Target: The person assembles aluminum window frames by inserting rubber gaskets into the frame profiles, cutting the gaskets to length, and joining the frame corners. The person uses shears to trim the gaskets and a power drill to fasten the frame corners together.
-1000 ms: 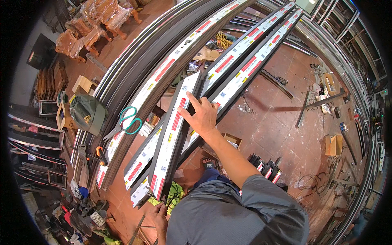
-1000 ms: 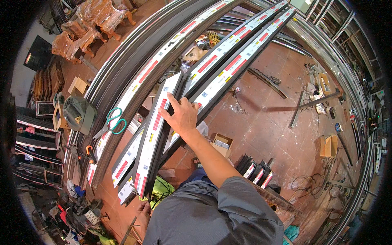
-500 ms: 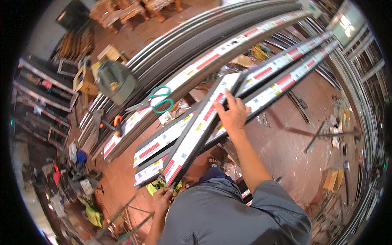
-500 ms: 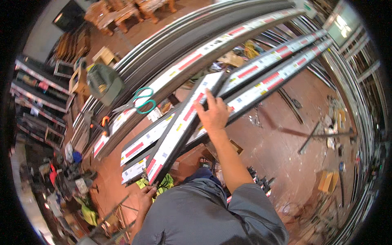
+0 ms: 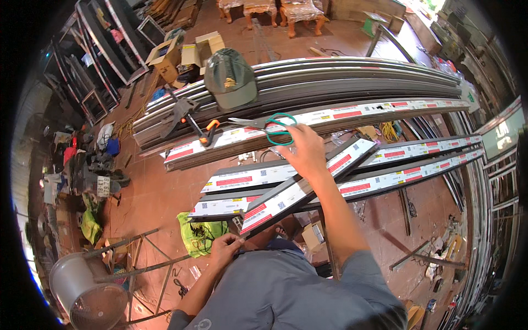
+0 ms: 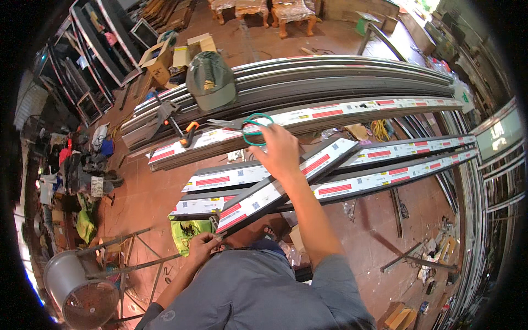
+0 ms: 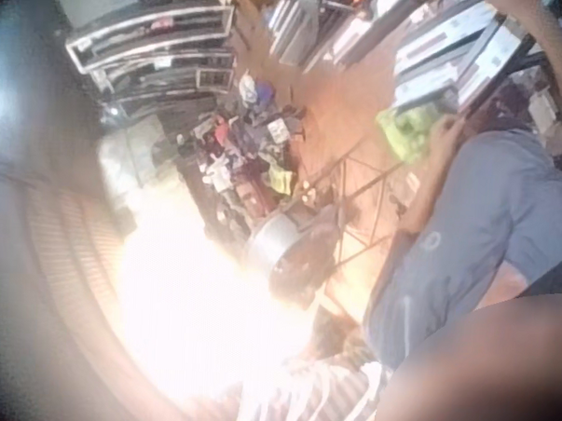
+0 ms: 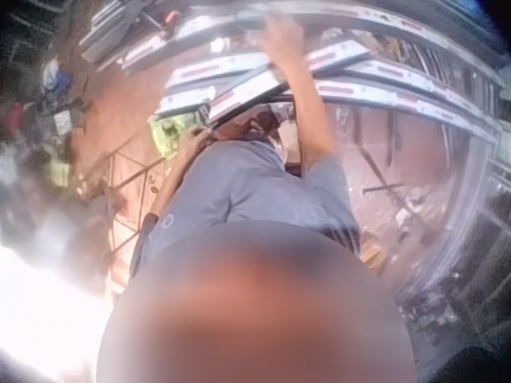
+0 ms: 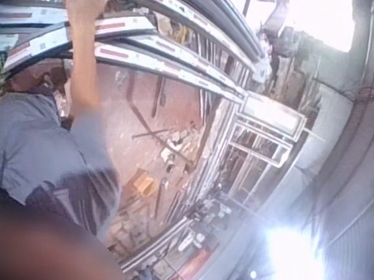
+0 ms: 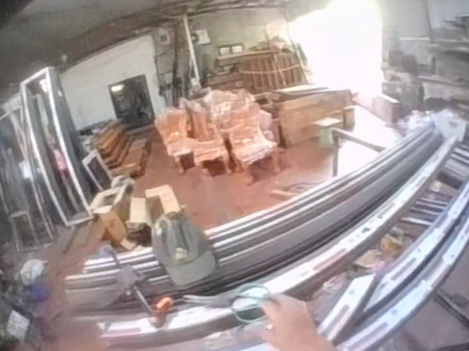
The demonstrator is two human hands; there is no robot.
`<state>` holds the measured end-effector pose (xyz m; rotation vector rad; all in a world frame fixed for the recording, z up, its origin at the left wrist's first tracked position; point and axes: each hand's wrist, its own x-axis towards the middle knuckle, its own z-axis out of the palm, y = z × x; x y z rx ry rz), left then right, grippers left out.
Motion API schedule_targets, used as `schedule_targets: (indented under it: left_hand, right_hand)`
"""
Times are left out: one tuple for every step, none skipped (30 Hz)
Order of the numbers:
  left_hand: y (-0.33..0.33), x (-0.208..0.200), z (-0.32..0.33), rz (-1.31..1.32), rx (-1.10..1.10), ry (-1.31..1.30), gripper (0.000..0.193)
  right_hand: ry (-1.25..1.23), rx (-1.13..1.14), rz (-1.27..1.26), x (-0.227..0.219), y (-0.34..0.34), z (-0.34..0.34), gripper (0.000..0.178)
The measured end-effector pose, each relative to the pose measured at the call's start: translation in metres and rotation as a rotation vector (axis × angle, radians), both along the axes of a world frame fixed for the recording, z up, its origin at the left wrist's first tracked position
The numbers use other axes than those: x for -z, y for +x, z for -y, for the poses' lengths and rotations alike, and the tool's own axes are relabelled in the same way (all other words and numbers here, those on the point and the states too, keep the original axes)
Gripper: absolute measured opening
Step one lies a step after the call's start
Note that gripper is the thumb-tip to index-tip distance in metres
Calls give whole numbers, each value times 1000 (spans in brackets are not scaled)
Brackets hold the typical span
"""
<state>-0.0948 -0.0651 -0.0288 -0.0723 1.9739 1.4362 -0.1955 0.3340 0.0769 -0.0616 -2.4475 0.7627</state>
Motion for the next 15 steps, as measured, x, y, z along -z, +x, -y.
schedule_targets:
  left_hand:
    - [-2,-1,-1,-1,16,19,17]
    - [-3,-1,-3,-4,26,41,14]
    - [-5,-1,-3,-18,54,44,15]
    - [-6,-1,-1,-32,73,49,16]
    - [-8,-4,-1,-47,88,55,17]
    - [-11,-7,-1,-81,114,17,17]
    - [-11,-14,-2,-106,137,-23,18]
    - [-12,-18,-2,-132,165,-63,18]
    - [-12,-17,-2,-153,172,-55,19]
    - [-13,-15,-2,-174,185,-46,19]
    - [-15,-18,-3,-191,207,-41,20]
    - [-19,-22,-2,-229,265,-67,20]
    - [-24,-22,-4,-223,286,-14,21]
    - [-25,-18,1,-200,293,24,21]
    - [-27,-15,6,-177,305,63,22]
  right_hand:
    - [133,15,77,2,-16,4,49]
    - [270,25,152,11,-33,8,50]
    - [407,38,226,19,-47,11,52]
    - [438,53,321,19,-60,13,53]
    - [471,66,413,17,-73,14,54]
    - [506,84,506,15,-81,15,56]
    - [486,87,570,2,-81,20,52]
    - [452,92,586,2,-86,20,53]
    - [417,105,609,-1,-88,20,55]
    - [362,111,646,-5,-88,20,55]
    - [298,123,689,-15,-83,21,55]
    - [231,143,731,-21,-79,19,55]
    - [62,110,674,-16,-70,3,66]
    - [-301,40,642,-18,-53,10,69]
    - [-666,-16,586,-23,-34,17,73]
